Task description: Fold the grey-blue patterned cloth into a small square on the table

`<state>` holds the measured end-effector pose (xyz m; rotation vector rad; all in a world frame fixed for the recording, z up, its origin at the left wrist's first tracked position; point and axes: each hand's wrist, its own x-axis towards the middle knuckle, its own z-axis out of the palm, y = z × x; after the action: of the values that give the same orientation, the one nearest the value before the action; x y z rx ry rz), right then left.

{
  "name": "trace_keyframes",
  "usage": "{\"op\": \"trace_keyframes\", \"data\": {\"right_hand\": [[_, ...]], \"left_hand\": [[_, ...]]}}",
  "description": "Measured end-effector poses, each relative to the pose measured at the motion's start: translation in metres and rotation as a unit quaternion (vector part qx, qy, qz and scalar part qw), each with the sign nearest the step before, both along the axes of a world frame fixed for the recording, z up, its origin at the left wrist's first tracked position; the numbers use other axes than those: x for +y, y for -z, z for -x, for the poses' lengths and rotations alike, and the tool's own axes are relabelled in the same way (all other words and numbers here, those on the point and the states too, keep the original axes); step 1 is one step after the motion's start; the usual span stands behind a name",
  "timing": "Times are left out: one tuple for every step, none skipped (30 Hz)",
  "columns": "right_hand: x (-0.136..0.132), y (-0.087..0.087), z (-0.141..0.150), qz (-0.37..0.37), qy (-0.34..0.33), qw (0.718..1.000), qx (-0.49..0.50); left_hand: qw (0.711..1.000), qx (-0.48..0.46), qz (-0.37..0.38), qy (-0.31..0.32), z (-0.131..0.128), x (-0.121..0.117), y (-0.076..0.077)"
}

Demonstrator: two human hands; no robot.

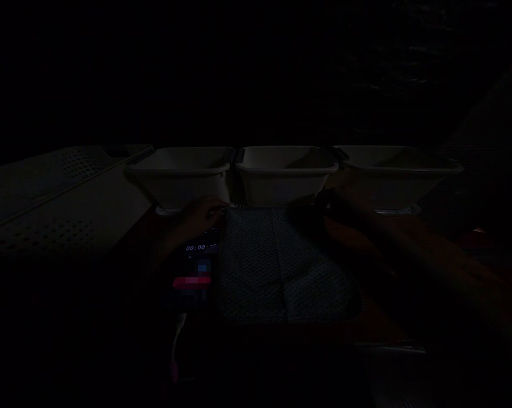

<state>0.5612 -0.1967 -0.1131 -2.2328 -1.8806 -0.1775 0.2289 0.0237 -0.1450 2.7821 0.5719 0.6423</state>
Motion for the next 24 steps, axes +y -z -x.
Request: {"op": "trace_keyframes", "data": {"right_hand": [[0.0,0.0,0.0,-0.001,0.006,1.0,-0.003],[-0.001,-0.001,0.001,-0.002,0.016,1.0,-0.009],[-0.001,-0.002,0.001,-0.004,0.026,1.0,-0.015],[-0.001,-0.003,0.002,-0.006,0.036,0.999,-0.021],[-0.001,-0.004,0.003,-0.01,0.046,0.999,-0.028],[-0.001,-0.005,0.004,-0.015,0.053,0.998,-0.034],[-0.001,-0.006,0.006,-0.017,0.052,0.998,-0.037],[-0.001,-0.007,0.009,-0.02,0.046,0.998,-0.034],[0.0,-0.007,0.012,-0.02,0.029,0.999,-0.026],[0.0,-0.006,0.017,-0.018,0.001,1.0,-0.011],[0.001,-0.005,0.021,-0.014,-0.034,0.999,0.006],[0.001,-0.003,0.027,-0.009,-0.069,0.997,0.023],[0.002,0.0,0.033,-0.002,-0.1,0.994,0.037],[0.003,0.002,0.04,0.007,-0.124,0.991,0.045],[0.003,0.005,0.047,0.018,-0.144,0.988,0.053],[0.003,0.007,0.055,0.033,-0.164,0.984,0.061],[0.003,0.009,0.063,0.045,-0.19,0.978,0.073],[0.002,0.011,0.07,0.054,-0.216,0.972,0.081],[0.002,0.012,0.077,0.055,-0.242,0.965,0.088],[0.001,0.012,0.082,0.056,-0.272,0.956,0.097],[0.0,0.013,0.086,0.056,-0.292,0.949,0.102],[-0.001,0.013,0.089,0.058,-0.306,0.945,0.106],[-0.001,0.013,0.09,0.06,-0.315,0.941,0.106],[-0.001,0.013,0.089,0.063,-0.321,0.939,0.103]], "left_hand": [[1.0,-0.003,-0.002,-0.002,0.0,0.0,0.0],[1.0,-0.005,-0.004,-0.002,0.0,0.0,0.0],[1.0,-0.007,-0.008,-0.001,0.001,0.0,-0.001],[1.0,-0.011,-0.015,0.001,0.001,0.0,-0.001],[1.0,-0.017,-0.024,0.002,0.001,0.0,-0.002],[0.999,-0.025,-0.036,0.002,0.002,0.0,-0.003],[0.998,-0.035,-0.049,0.0,0.002,-0.001,-0.005],[0.997,-0.046,-0.062,-0.002,0.002,-0.001,-0.006],[0.996,-0.055,-0.072,-0.003,0.002,-0.002,-0.007],[0.995,-0.058,-0.078,-0.004,0.002,-0.004,-0.009],[0.995,-0.056,-0.077,0.001,0.001,-0.006,-0.01],[0.996,-0.049,-0.068,0.012,0.001,-0.009,-0.011],[0.998,-0.037,-0.052,0.028,0.0,-0.012,-0.012],[0.998,-0.023,-0.031,0.048,-0.001,-0.015,-0.012],[0.998,-0.008,-0.009,0.067,-0.002,-0.018,-0.011],[0.996,0.007,0.009,0.085,-0.003,-0.021,-0.01],[0.994,0.024,0.024,0.099,-0.004,-0.024,-0.009],[0.993,0.039,0.033,0.11,-0.005,-0.025,-0.008],[0.991,0.052,0.039,0.116,-0.005,-0.026,-0.007],[0.99,0.064,0.042,0.122,-0.005,-0.027,-0.007],[0.988,0.073,0.044,0.125,-0.005,-0.026,-0.006],[0.988,0.081,0.043,0.128,-0.005,-0.026,-0.005],[0.987,0.085,0.043,0.13,-0.005,-0.025,-0.005],[0.986,0.087,0.042,0.133,-0.005,-0.024,-0.004]]}}
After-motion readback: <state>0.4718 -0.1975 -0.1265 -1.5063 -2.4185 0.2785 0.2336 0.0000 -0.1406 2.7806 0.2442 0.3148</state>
